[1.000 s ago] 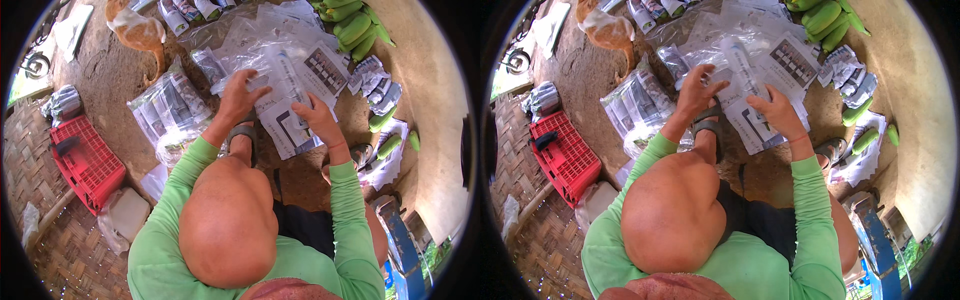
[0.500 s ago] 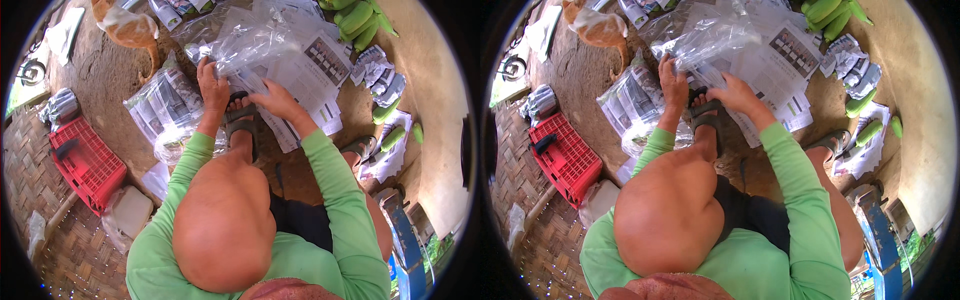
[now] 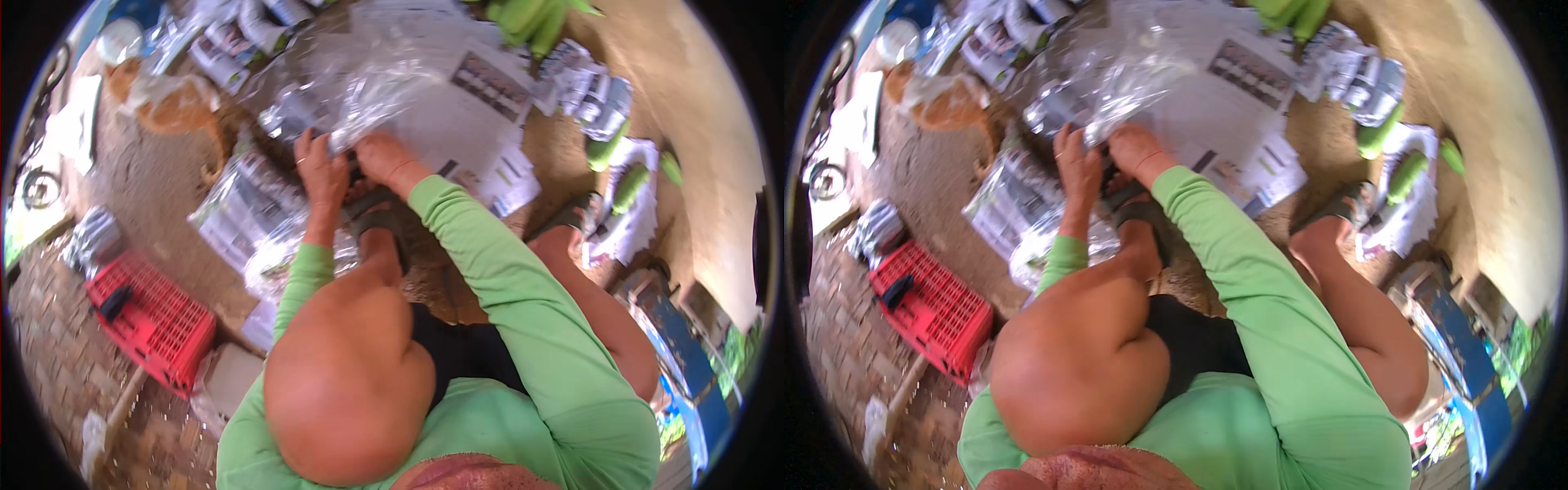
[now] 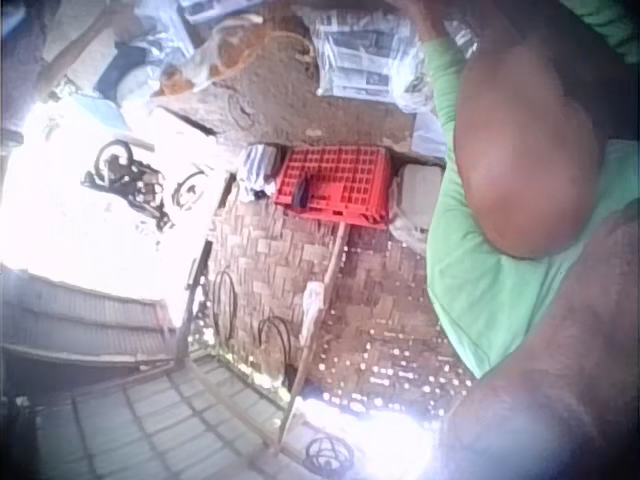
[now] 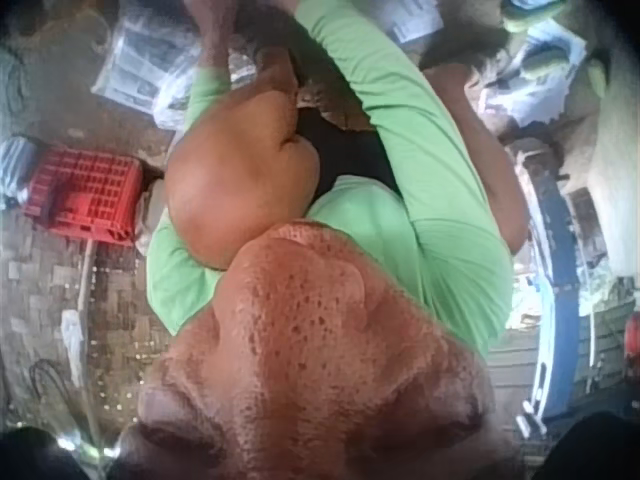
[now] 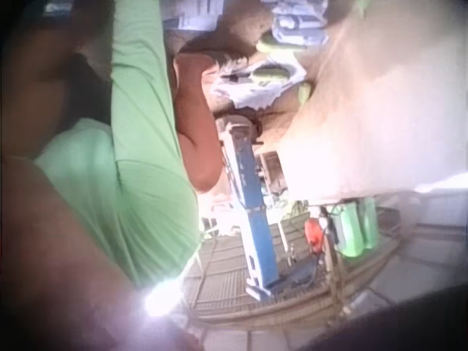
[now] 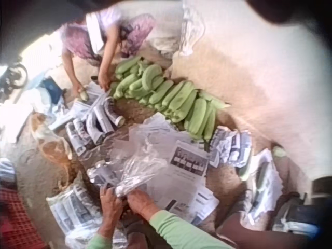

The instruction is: The person sits on the ground and wraps green vegetables, likely cucumbers, in newspaper and plastic bags. The person handles the vegetables one at a time, folds newspaper around each, and places them into plastic bags.

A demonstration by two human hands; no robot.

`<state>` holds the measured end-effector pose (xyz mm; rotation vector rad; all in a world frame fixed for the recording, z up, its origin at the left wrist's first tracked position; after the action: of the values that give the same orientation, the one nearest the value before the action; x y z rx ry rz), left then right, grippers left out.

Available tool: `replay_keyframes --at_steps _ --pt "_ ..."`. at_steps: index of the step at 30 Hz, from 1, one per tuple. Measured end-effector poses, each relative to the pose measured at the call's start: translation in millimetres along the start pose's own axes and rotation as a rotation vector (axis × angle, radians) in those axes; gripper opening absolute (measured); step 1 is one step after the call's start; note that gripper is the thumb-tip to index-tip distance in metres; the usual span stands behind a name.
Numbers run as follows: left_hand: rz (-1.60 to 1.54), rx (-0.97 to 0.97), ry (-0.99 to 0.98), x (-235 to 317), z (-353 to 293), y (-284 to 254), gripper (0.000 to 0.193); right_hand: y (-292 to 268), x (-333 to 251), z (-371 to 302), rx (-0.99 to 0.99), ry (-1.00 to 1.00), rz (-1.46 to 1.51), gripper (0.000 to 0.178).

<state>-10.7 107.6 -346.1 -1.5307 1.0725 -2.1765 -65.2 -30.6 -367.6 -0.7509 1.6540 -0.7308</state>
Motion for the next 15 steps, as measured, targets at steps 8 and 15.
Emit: replay_keyframes --at_steps 8,15 --pt "-0.028 0.067 0.140 79 -5 -13 0.069 -109 123 -87 0.013 0.227 0.250 0.033" --pt "-0.241 -0.164 0.392 133 -18 5 0.036 -245 213 -72 0.246 0.615 0.402 0.036"
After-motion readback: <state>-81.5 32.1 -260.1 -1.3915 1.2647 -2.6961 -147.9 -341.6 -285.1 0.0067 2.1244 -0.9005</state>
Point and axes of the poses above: each hand's wrist, its own z-axis towards the middle knuckle, its own y-axis out of the palm, x = y × z, the point moved 3 cm from there along z, towards the middle knuckle, and after that the axes turned 7 degrees about -z, right-handed, at the moved point
